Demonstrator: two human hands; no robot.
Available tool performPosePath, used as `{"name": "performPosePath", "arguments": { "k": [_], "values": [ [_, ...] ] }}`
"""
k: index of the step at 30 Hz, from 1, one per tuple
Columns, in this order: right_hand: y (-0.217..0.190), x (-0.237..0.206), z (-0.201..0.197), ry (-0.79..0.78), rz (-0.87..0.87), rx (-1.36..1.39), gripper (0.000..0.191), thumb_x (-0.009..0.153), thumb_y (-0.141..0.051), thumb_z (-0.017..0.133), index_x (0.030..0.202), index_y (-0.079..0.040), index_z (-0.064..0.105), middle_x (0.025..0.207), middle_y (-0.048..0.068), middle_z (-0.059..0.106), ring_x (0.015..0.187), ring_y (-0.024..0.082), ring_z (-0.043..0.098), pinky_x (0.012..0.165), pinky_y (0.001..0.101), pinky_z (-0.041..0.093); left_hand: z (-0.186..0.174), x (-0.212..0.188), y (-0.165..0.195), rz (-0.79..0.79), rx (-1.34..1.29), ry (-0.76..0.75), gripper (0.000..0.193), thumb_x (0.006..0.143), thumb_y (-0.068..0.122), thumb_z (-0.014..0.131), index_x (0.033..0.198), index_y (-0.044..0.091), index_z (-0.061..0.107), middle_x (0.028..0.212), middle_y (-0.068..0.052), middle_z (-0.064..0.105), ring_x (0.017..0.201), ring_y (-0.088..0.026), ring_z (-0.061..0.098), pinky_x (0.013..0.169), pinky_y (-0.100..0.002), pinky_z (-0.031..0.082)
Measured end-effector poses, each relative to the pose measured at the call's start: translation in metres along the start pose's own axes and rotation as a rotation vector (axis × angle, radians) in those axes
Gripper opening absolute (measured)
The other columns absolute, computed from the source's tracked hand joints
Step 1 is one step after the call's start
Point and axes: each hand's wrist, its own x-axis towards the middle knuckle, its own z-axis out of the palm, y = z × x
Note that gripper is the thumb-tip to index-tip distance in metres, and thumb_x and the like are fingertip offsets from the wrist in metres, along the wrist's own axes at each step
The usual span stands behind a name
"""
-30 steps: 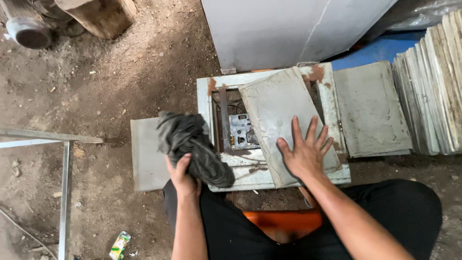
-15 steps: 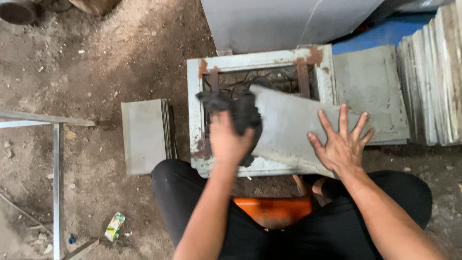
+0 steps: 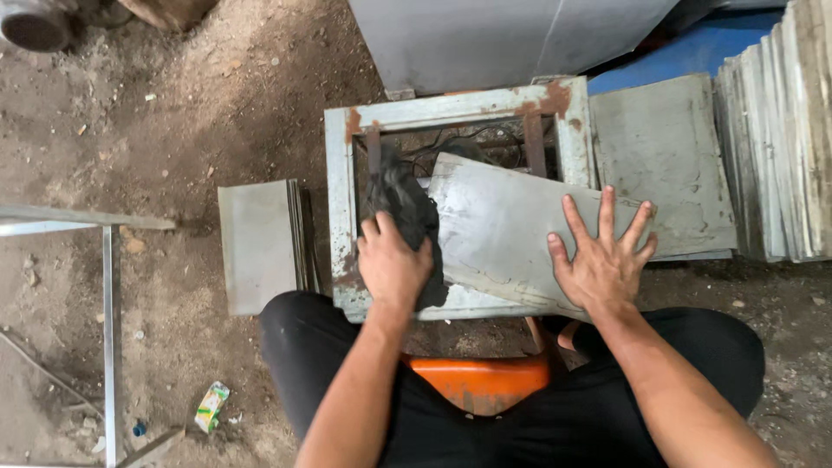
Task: The person sits cross-legged and wipes rectangular metal sheets with a dark cloth. They pick up each sheet, wipe both sides, and place it on a stack to the left. The process repeats for multiple sheets.
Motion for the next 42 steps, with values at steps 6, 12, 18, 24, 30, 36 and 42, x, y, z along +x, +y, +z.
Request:
{"name": "performPosePath", "arguments": {
  "k": [6, 12, 18, 24, 30, 36, 42],
  "values": [
    [0.001, 0.001, -0.006, 0.021, -0.032, -0.043, 0.069, 0.092, -0.069, 0.025, 0.157, -0.047, 0.025, 0.171, 0.01, 0.002, 0.147, 0.058, -0.007, 0.108, 0.0803, 0.011, 0.02, -0.063, 0.125, 0.324, -0.152, -0.192, 0.07, 0.067, 0.029, 0.084, 0.127, 0.008, 0.053, 0.114, -0.025, 0.057, 0.09, -0.043, 0.063, 0.074, -0.054, 0.056],
    [0.002, 0.002, -0.003, -0.007, -0.029, -0.051, 0.061, 0.1, -0.063, 0.022, 0.16, -0.047, 0.023, 0.173, 0.008, 0.0, 0.151, 0.058, -0.006, 0.112, 0.0792, 0.012, -0.002, 0.036, 0.064, 0.174, -0.065, -0.051, 0.059, 0.077, 0.032, 0.081, 0.122, 0.007, 0.053, 0.108, -0.019, 0.062, 0.096, -0.036, 0.067, 0.077, -0.048, 0.06],
    [0.002, 0.003, 0.0, 0.002, -0.014, -0.074, 0.063, 0.096, -0.062, 0.026, 0.158, -0.048, 0.024, 0.172, 0.009, 0.002, 0.15, 0.057, -0.005, 0.11, 0.0793, 0.013, -0.007, 0.074, 0.07, 0.177, 0.161, 0.142, 0.057, 0.067, 0.026, 0.085, 0.114, 0.013, 0.057, 0.108, -0.018, 0.061, 0.094, -0.04, 0.063, 0.074, -0.052, 0.055],
    [0.005, -0.001, -0.003, -0.085, -0.023, -0.423, 0.057, 0.1, -0.057, 0.035, 0.152, -0.039, 0.049, 0.179, 0.014, 0.012, 0.157, 0.058, 0.001, 0.115, 0.072, 0.02, 0.024, 0.004, 0.16, 0.402, -0.247, -0.224, 0.061, 0.063, 0.033, 0.088, 0.113, 0.015, 0.057, 0.108, -0.02, 0.061, 0.101, -0.046, 0.061, 0.082, -0.057, 0.051],
    [-0.001, -0.002, -0.004, 0.157, -0.092, -0.013, 0.058, 0.105, -0.054, 0.029, 0.158, -0.036, 0.044, 0.172, 0.016, 0.02, 0.151, 0.061, 0.008, 0.109, 0.082, 0.02, 0.015, 0.102, 0.067, 0.107, -0.225, 0.01, 0.064, 0.067, 0.031, 0.084, 0.117, 0.01, 0.051, 0.106, -0.019, 0.063, 0.096, -0.04, 0.067, 0.078, -0.051, 0.058],
    [0.0, 0.001, -0.006, 0.1, -0.047, -0.121, 0.057, 0.102, -0.053, 0.032, 0.156, -0.038, 0.043, 0.173, 0.015, 0.019, 0.152, 0.06, 0.01, 0.11, 0.0802, 0.024, 0.033, 0.036, 0.135, 0.175, -0.263, -0.092, 0.067, 0.07, 0.025, 0.083, 0.125, 0.007, 0.05, 0.106, -0.023, 0.063, 0.097, -0.042, 0.065, 0.079, -0.052, 0.057],
    [0.004, 0.0, -0.005, 0.096, -0.065, -0.075, 0.055, 0.103, -0.051, 0.029, 0.155, -0.035, 0.039, 0.175, 0.015, 0.016, 0.153, 0.06, 0.007, 0.11, 0.08, 0.022, 0.016, 0.051, 0.126, 0.222, -0.274, -0.342, 0.073, 0.066, 0.035, 0.088, 0.124, 0.01, 0.05, 0.104, -0.022, 0.067, 0.096, -0.043, 0.068, 0.085, -0.051, 0.056]
  ]
}}
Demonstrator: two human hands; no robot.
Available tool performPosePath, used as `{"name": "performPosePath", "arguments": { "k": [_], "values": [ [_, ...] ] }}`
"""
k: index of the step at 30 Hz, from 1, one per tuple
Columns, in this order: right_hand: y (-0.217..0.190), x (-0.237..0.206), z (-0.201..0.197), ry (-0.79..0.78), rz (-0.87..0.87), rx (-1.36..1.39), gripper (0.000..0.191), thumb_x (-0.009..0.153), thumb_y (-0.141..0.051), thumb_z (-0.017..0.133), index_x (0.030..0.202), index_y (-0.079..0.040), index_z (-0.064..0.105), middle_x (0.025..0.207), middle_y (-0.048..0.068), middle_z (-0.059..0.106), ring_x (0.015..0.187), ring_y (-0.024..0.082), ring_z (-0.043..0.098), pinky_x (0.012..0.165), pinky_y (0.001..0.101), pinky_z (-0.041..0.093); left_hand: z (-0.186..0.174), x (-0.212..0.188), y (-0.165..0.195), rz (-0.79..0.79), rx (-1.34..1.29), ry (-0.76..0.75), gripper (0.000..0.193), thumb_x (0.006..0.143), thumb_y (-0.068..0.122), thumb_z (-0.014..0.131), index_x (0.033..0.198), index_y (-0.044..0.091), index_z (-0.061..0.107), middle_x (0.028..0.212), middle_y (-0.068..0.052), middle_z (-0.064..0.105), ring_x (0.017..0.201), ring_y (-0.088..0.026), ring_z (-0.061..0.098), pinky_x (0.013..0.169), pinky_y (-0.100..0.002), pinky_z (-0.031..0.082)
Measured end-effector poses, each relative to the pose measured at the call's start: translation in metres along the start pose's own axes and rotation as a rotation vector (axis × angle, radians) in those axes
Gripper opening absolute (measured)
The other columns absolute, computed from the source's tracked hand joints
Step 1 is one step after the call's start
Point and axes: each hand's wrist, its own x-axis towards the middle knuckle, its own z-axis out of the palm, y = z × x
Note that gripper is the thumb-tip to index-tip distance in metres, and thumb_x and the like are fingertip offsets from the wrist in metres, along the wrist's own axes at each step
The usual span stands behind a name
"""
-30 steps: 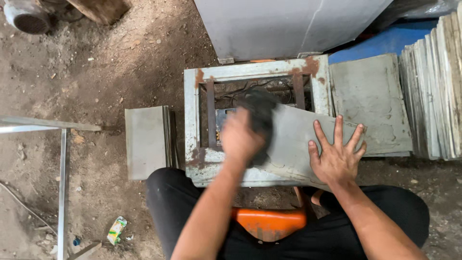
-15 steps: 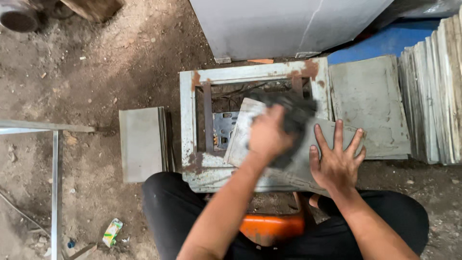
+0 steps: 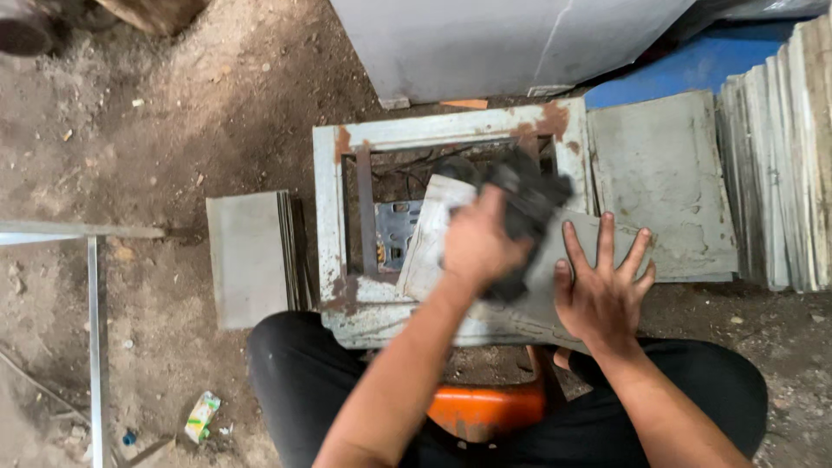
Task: The person sits cross-legged and wipes rectangular metal sheets with a dark cloth. They pick up each sheet, wipe both sides, and place it on a stack to the left. The process repeats for multiple sheets.
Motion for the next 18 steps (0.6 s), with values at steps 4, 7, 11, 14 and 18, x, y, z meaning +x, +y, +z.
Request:
{"name": "performPosePath", "arguments": {
  "k": [4, 7, 11, 14, 18],
  "values": [
    [-0.004, 0.001, 0.004, -0.001, 0.03, 0.028, 0.059, 0.103, -0.052, 0.027, 0.16, -0.038, 0.033, 0.173, 0.013, 0.014, 0.151, 0.058, 0.006, 0.11, 0.0802, 0.019, -0.049, 0.033, -0.05, -0.202, 0.066, 0.364, 0.071, 0.069, 0.037, 0.088, 0.122, 0.009, 0.051, 0.104, -0.021, 0.066, 0.094, -0.041, 0.068, 0.078, -0.051, 0.057],
    [-0.005, 0.002, 0.005, -0.012, 0.048, 0.019, 0.06, 0.103, -0.052, 0.026, 0.161, -0.039, 0.032, 0.174, 0.011, 0.012, 0.152, 0.057, 0.004, 0.111, 0.0793, 0.018, -0.022, 0.027, -0.039, -0.124, 0.202, 0.553, 0.067, 0.074, 0.032, 0.086, 0.122, 0.005, 0.049, 0.104, -0.021, 0.064, 0.093, -0.04, 0.066, 0.08, -0.051, 0.056],
    [-0.002, 0.003, 0.004, -0.023, 0.036, -0.024, 0.061, 0.099, -0.052, 0.027, 0.158, -0.036, 0.034, 0.175, 0.011, 0.011, 0.152, 0.057, 0.004, 0.109, 0.0785, 0.019, 0.056, -0.007, 0.014, 0.088, 0.043, 0.254, 0.071, 0.066, 0.031, 0.088, 0.122, 0.007, 0.051, 0.106, -0.023, 0.062, 0.099, -0.044, 0.063, 0.086, -0.054, 0.053],
    [-0.002, 0.002, 0.003, -0.142, 0.073, -0.235, 0.056, 0.099, -0.052, 0.03, 0.151, -0.037, 0.041, 0.18, 0.011, 0.009, 0.159, 0.054, 0.003, 0.116, 0.0718, 0.02, 0.052, -0.01, 0.013, 0.162, 0.021, 0.124, 0.075, 0.067, 0.036, 0.088, 0.125, 0.007, 0.051, 0.107, -0.023, 0.063, 0.098, -0.045, 0.063, 0.084, -0.053, 0.054],
    [-0.004, 0.0, 0.004, 0.023, 0.033, 0.055, 0.059, 0.104, -0.05, 0.028, 0.161, -0.037, 0.034, 0.174, 0.011, 0.013, 0.153, 0.056, 0.005, 0.112, 0.0784, 0.016, -0.02, 0.01, -0.035, -0.036, 0.112, 0.35, 0.062, 0.068, 0.036, 0.087, 0.113, 0.01, 0.055, 0.105, -0.016, 0.066, 0.095, -0.037, 0.068, 0.081, -0.049, 0.057]
  ]
}}
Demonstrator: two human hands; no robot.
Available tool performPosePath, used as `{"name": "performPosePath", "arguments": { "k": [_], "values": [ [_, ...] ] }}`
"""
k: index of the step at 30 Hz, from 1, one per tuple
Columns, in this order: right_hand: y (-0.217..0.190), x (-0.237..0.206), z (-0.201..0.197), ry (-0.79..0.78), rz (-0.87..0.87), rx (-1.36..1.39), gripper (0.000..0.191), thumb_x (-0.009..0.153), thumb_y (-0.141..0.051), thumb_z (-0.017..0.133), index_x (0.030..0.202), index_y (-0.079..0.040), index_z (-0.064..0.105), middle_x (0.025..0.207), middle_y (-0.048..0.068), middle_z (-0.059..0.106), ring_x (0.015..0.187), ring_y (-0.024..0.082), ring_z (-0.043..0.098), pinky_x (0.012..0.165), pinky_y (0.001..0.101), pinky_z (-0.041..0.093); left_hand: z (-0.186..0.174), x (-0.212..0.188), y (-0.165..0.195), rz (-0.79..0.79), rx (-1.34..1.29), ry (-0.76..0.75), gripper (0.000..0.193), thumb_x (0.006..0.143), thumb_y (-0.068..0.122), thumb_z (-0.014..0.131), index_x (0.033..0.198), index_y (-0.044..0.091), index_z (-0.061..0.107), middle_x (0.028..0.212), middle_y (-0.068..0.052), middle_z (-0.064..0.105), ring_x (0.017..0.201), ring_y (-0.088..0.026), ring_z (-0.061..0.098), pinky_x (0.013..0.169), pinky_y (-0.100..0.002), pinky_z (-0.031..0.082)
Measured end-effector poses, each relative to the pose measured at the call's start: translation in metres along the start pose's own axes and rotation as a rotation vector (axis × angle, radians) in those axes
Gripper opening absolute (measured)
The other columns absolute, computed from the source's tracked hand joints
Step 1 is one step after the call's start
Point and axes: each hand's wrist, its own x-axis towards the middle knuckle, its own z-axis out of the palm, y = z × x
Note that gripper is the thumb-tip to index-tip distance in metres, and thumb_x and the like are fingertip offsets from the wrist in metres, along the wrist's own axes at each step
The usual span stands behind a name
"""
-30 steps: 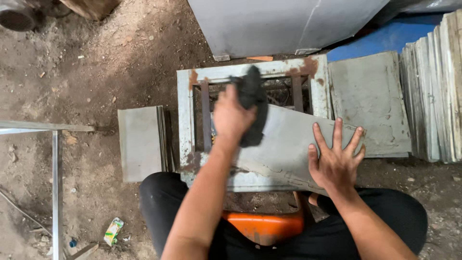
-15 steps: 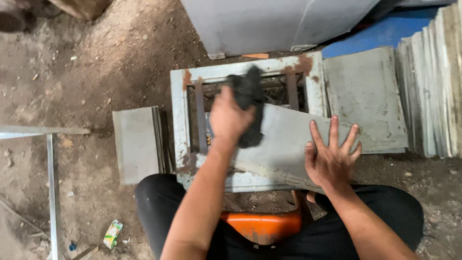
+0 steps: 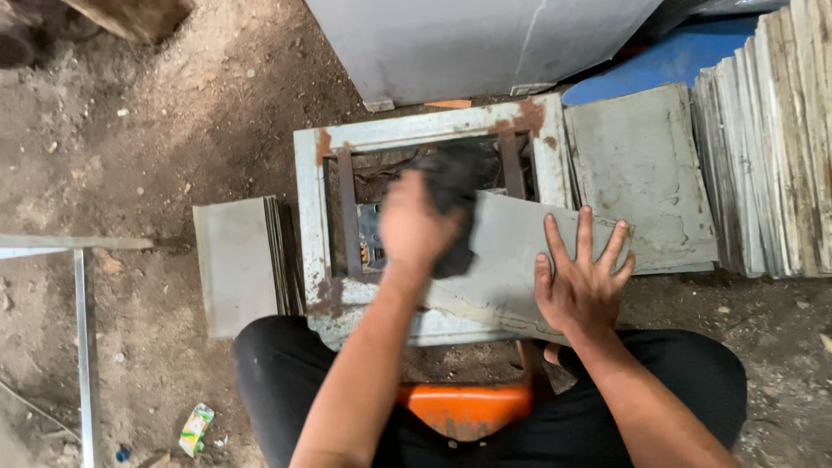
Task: The person sits cross-legged and wipes rectangular metal sheets with a dark cloth. They pick up each sheet, wipe both sides, and place it on a stack to the left. The process repeats for multiple sheets.
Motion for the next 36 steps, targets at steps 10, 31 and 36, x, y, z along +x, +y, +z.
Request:
{"name": "performPosePath", "arguments": {
  "k": [10, 31, 36],
  "values": [
    [0.001, 0.006, 0.003, -0.09, 0.075, -0.042, 0.072, 0.096, -0.049, 0.031, 0.163, -0.024, 0.018, 0.172, 0.005, 0.003, 0.154, 0.05, 0.0, 0.113, 0.0734, 0.014, 0.068, -0.037, 0.072, 0.132, -0.053, -0.076, 0.074, 0.062, 0.033, 0.091, 0.121, 0.009, 0.053, 0.106, -0.021, 0.061, 0.099, -0.043, 0.062, 0.085, -0.053, 0.052],
    [0.003, 0.0, -0.002, 0.095, -0.026, 0.013, 0.063, 0.104, -0.034, 0.038, 0.162, -0.008, 0.042, 0.173, 0.014, 0.026, 0.154, 0.057, 0.013, 0.113, 0.0769, 0.022, 0.01, -0.065, 0.0, 0.111, -0.027, -0.117, 0.076, 0.061, 0.037, 0.093, 0.119, 0.008, 0.054, 0.11, -0.018, 0.062, 0.102, -0.039, 0.063, 0.087, -0.05, 0.054],
    [0.001, -0.004, 0.002, 0.111, -0.021, 0.032, 0.061, 0.106, -0.034, 0.035, 0.16, -0.008, 0.044, 0.171, 0.017, 0.03, 0.153, 0.059, 0.016, 0.111, 0.0792, 0.023, -0.015, -0.049, -0.061, -0.123, 0.075, 0.159, 0.067, 0.075, 0.027, 0.088, 0.122, -0.002, 0.05, 0.107, -0.021, 0.059, 0.088, -0.033, 0.064, 0.07, -0.044, 0.058]
  ]
}}
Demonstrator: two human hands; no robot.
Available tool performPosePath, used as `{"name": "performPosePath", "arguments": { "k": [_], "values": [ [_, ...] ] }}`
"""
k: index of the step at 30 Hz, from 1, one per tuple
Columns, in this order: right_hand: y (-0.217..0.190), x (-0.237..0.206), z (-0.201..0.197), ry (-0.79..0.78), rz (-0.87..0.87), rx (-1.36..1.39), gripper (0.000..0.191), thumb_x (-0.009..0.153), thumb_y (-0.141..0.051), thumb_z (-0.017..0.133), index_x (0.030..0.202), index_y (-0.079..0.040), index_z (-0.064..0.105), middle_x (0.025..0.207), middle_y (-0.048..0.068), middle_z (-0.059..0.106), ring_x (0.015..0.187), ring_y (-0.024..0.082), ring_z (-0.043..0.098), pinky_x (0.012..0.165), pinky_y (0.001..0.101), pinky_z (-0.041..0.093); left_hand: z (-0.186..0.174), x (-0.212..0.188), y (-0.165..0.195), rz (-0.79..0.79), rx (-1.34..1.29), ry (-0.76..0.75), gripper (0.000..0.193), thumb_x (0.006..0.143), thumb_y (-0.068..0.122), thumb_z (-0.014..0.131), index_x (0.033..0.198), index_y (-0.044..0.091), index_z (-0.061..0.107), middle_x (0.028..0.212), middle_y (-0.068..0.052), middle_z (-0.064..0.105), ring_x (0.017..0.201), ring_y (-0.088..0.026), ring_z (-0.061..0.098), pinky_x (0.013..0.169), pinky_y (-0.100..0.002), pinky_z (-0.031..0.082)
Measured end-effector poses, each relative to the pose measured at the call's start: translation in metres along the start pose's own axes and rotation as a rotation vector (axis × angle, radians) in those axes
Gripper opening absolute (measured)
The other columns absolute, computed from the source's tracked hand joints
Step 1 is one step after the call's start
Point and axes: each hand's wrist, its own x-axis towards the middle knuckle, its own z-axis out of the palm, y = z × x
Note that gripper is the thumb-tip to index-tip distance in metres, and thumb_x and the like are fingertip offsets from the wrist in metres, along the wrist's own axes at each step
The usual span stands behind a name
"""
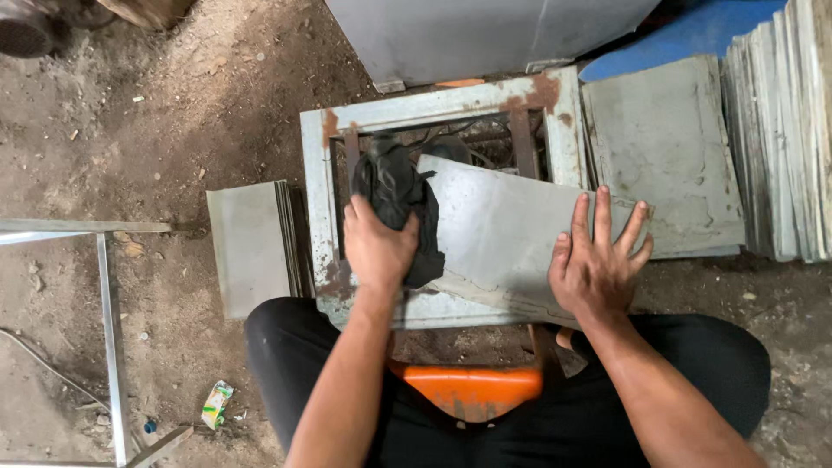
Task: The person sits cross-legged and wipes rectangular metal sheets with a dark cloth. They pick up each sheet, wipe both sides, and place it on a stack to the left. The process repeats for multiple sheets.
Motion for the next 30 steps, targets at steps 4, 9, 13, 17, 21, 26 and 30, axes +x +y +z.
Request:
{"name": "performPosePath", "arguments": {
  "k": [4, 9, 13, 17, 21, 26, 30],
  "values": [
    [0.002, 0.002, -0.001, -0.01, 0.012, -0.02, 0.059, 0.107, -0.034, 0.039, 0.161, -0.009, 0.045, 0.173, 0.016, 0.027, 0.153, 0.059, 0.013, 0.112, 0.0786, 0.023, 0.017, -0.065, 0.058, 0.14, -0.021, -0.126, 0.062, 0.068, 0.027, 0.088, 0.111, 0.001, 0.054, 0.101, -0.021, 0.059, 0.089, -0.035, 0.062, 0.071, -0.048, 0.056],
    [0.002, 0.004, 0.0, -0.083, 0.026, -0.014, 0.083, 0.086, -0.031, 0.055, 0.164, -0.011, 0.033, 0.17, 0.013, 0.014, 0.15, 0.057, 0.007, 0.108, 0.0799, 0.021, 0.022, -0.108, 0.085, 0.399, -0.117, -0.361, 0.071, 0.065, 0.033, 0.092, 0.118, 0.001, 0.056, 0.107, -0.023, 0.06, 0.096, -0.04, 0.061, 0.084, -0.049, 0.054],
    [0.008, 0.002, 0.002, -0.144, 0.067, -0.102, 0.071, 0.105, -0.036, 0.056, 0.167, -0.015, 0.028, 0.172, 0.022, 0.008, 0.155, 0.056, 0.008, 0.114, 0.0766, 0.025, -0.013, -0.072, 0.015, 0.282, -0.038, -0.288, 0.076, 0.059, 0.034, 0.094, 0.119, 0.004, 0.057, 0.109, -0.02, 0.063, 0.101, -0.038, 0.063, 0.084, -0.049, 0.054],
    [0.036, 0.017, -0.008, -0.011, 0.529, 0.455, 0.125, 0.078, -0.037, 0.095, 0.161, 0.008, 0.014, 0.156, 0.044, 0.008, 0.14, 0.061, 0.014, 0.106, 0.0636, 0.03, -0.065, -0.017, -0.052, -0.098, 0.251, -0.156, 0.079, 0.065, 0.034, 0.092, 0.127, 0.002, 0.055, 0.109, -0.023, 0.064, 0.096, -0.041, 0.066, 0.082, -0.05, 0.055],
    [0.062, 0.045, -0.033, -0.135, 0.73, 1.18, 0.037, 0.088, -0.01, 0.078, 0.123, 0.0, 0.07, 0.119, 0.013, 0.074, 0.11, 0.027, 0.068, 0.099, 0.0419, 0.053, -0.123, 0.0, -0.091, -0.272, -0.577, 0.165, 0.06, 0.079, 0.029, 0.086, 0.126, 0.004, 0.059, 0.121, -0.014, 0.069, 0.11, -0.033, 0.068, 0.094, -0.042, 0.055],
    [0.055, 0.043, -0.088, 0.242, 0.187, 1.381, 0.014, 0.104, -0.004, 0.073, 0.105, -0.005, 0.059, 0.096, 0.008, 0.069, 0.079, 0.018, 0.058, 0.073, 0.0352, 0.049, -0.19, -0.009, -0.124, -0.327, -1.314, 0.218, 0.079, 0.083, 0.016, 0.074, 0.153, 0.015, 0.037, 0.137, -0.015, 0.056, 0.123, -0.033, 0.061, 0.105, -0.047, 0.057],
    [0.016, 0.003, -0.109, -0.156, -0.588, 1.582, 0.01, 0.104, -0.007, 0.059, 0.101, -0.006, 0.068, 0.11, 0.009, 0.076, 0.128, 0.023, 0.068, 0.101, 0.0368, 0.06, -0.216, -0.014, -0.136, -0.184, -1.431, 0.14, 0.08, 0.086, 0.013, 0.067, 0.159, 0.013, 0.036, 0.137, -0.016, 0.053, 0.122, -0.033, 0.059, 0.106, -0.05, 0.056]
  ]
}}
